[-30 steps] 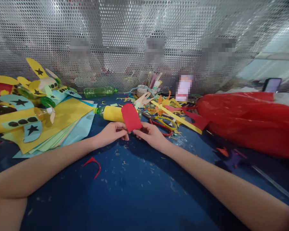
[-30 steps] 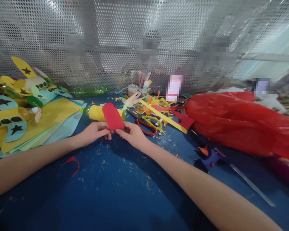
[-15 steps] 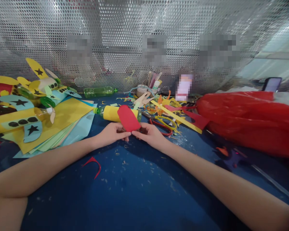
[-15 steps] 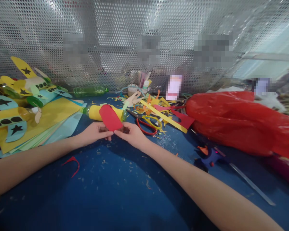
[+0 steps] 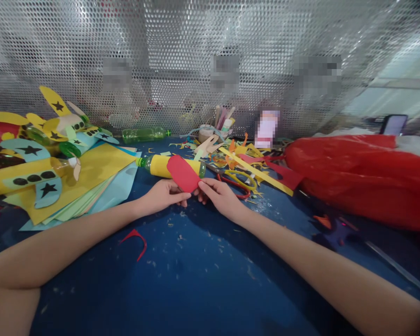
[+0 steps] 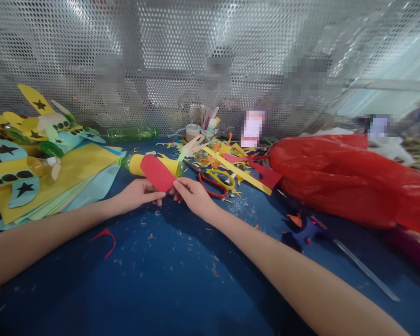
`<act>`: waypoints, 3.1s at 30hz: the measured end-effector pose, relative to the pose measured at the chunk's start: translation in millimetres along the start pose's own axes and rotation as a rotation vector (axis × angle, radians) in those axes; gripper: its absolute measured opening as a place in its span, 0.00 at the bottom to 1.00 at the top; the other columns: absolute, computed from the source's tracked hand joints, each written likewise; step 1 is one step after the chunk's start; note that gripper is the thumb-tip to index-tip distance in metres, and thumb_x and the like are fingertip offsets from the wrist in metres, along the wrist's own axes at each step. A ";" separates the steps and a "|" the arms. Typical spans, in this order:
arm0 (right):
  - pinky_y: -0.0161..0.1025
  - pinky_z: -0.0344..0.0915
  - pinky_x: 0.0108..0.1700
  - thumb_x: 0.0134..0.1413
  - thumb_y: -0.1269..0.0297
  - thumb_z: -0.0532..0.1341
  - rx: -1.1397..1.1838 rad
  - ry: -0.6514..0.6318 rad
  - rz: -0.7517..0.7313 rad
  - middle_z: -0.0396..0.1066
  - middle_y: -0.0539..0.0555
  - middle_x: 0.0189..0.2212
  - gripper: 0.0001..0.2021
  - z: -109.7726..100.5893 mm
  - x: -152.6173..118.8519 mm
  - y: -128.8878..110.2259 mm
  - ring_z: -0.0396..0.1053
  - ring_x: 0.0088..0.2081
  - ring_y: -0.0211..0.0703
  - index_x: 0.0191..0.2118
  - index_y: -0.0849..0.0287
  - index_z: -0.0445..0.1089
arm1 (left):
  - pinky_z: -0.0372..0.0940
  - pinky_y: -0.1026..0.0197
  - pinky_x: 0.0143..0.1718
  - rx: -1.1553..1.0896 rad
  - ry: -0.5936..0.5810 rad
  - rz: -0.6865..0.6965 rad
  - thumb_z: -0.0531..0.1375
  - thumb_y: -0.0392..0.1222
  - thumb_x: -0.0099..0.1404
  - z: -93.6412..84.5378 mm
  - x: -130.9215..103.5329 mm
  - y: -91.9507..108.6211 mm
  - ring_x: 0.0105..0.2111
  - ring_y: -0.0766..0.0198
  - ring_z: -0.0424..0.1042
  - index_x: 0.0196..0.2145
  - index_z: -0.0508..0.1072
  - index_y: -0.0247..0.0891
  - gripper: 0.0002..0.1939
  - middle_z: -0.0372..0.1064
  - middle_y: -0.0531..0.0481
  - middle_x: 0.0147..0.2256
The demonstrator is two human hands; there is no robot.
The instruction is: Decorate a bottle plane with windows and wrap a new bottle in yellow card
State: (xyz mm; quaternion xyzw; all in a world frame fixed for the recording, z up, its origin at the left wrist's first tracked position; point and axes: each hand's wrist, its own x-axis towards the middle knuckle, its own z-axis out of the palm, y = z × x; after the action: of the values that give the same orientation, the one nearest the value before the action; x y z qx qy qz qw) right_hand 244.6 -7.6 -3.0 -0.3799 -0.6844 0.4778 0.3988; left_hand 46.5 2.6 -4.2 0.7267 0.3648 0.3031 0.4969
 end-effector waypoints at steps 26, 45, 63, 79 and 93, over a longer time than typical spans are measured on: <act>0.35 0.62 0.27 0.51 0.48 0.61 -0.013 -0.015 0.024 0.64 0.46 0.20 0.16 0.4 -1.3 -4.4 0.62 0.22 0.33 0.30 0.58 0.65 | 0.66 0.67 0.29 0.007 0.056 0.008 0.57 0.48 0.64 -0.2 -0.2 2.3 0.23 0.69 0.70 0.25 0.76 0.32 0.17 0.75 0.48 0.24; 0.35 0.63 0.27 0.47 0.49 0.64 -0.002 -0.017 0.059 0.69 0.48 0.24 0.17 -0.6 -0.2 0.3 0.63 0.22 0.33 0.33 0.59 0.68 | 0.66 0.67 0.28 -0.020 0.085 0.005 0.58 0.48 0.64 0.3 -2.6 5.6 0.22 0.70 0.70 0.24 0.76 0.33 0.17 0.74 0.49 0.23; 0.35 0.62 0.28 0.52 0.46 0.60 -0.064 -0.035 0.009 0.67 0.48 0.21 0.18 -1.0 -2.2 -5.6 0.62 0.22 0.33 0.28 0.59 0.68 | 0.66 0.66 0.28 -0.093 0.077 0.005 0.61 0.48 0.60 0.2 -1.3 2.6 0.23 0.68 0.70 0.27 0.76 0.32 0.14 0.74 0.48 0.23; 0.34 0.63 0.25 0.57 0.47 0.55 0.042 0.080 0.001 0.65 0.45 0.20 0.16 -0.3 -0.6 2.5 0.63 0.20 0.33 0.32 0.57 0.61 | 0.66 0.65 0.28 -0.105 0.080 -0.017 0.63 0.50 0.59 1.1 -2.5 5.0 0.23 0.68 0.70 0.27 0.75 0.33 0.15 0.74 0.47 0.24; 0.38 0.65 0.31 0.60 0.45 0.50 -0.062 0.156 0.052 0.64 0.46 0.18 0.18 -0.5 -2.8 -1.9 0.65 0.22 0.38 0.30 0.53 0.59 | 0.67 0.64 0.31 -0.523 0.202 -0.050 0.66 0.44 0.52 0.2 -0.9 3.4 0.28 0.67 0.70 0.33 0.74 0.32 0.13 0.71 0.50 0.31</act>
State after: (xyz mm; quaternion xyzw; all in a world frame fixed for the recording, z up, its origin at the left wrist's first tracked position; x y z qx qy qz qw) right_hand 245.9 -10.5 -1.5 -0.4459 -0.6555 0.4355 0.4263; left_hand 47.0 0.9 -1.2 0.5304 0.3398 0.4455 0.6362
